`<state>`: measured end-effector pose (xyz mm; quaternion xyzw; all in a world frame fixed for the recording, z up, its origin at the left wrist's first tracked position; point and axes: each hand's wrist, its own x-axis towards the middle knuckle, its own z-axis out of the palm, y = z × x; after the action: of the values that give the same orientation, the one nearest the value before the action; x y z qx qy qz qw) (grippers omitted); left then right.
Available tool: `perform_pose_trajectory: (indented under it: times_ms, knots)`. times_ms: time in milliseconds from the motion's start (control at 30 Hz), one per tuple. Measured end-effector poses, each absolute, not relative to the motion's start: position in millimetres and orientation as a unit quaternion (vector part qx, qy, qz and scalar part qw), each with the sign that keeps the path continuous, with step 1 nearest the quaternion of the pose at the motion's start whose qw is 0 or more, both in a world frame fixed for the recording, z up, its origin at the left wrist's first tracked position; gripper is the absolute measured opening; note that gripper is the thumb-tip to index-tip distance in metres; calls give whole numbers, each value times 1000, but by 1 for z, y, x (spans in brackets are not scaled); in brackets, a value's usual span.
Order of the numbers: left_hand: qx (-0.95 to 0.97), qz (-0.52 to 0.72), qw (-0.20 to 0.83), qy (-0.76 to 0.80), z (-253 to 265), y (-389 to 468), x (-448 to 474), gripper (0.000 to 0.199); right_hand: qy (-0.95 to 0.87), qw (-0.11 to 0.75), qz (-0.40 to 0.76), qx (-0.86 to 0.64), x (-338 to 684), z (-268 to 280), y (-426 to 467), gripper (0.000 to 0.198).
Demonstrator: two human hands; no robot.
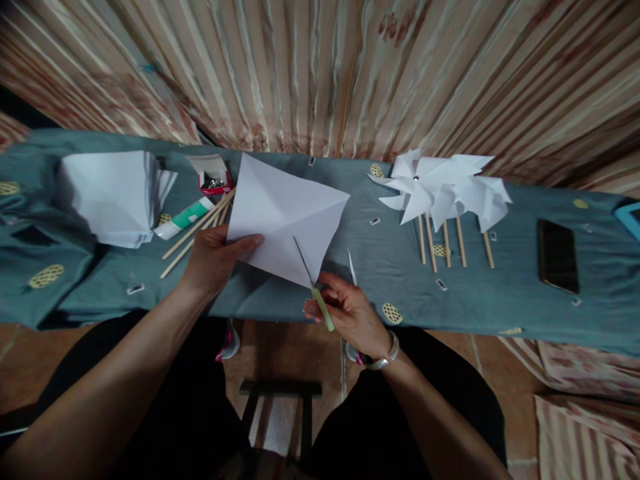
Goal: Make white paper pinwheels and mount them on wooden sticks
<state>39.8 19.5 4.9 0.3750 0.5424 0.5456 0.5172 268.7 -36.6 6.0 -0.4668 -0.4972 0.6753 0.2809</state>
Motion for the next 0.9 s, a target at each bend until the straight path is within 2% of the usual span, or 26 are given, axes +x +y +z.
perform_pose_trajectory:
  times_ms: [233, 533, 900]
  knots:
    - [369, 550, 519, 541, 6, 19, 41, 20, -477, 280, 685, -474, 268, 5, -37, 47]
    - [367, 548, 516, 547, 4, 19, 40, 23, -452, 294, 693, -479, 267, 2, -38, 53]
    - [377, 541, 515, 548, 3, 18, 40, 24, -439, 291, 696, -488, 267, 5, -37, 51]
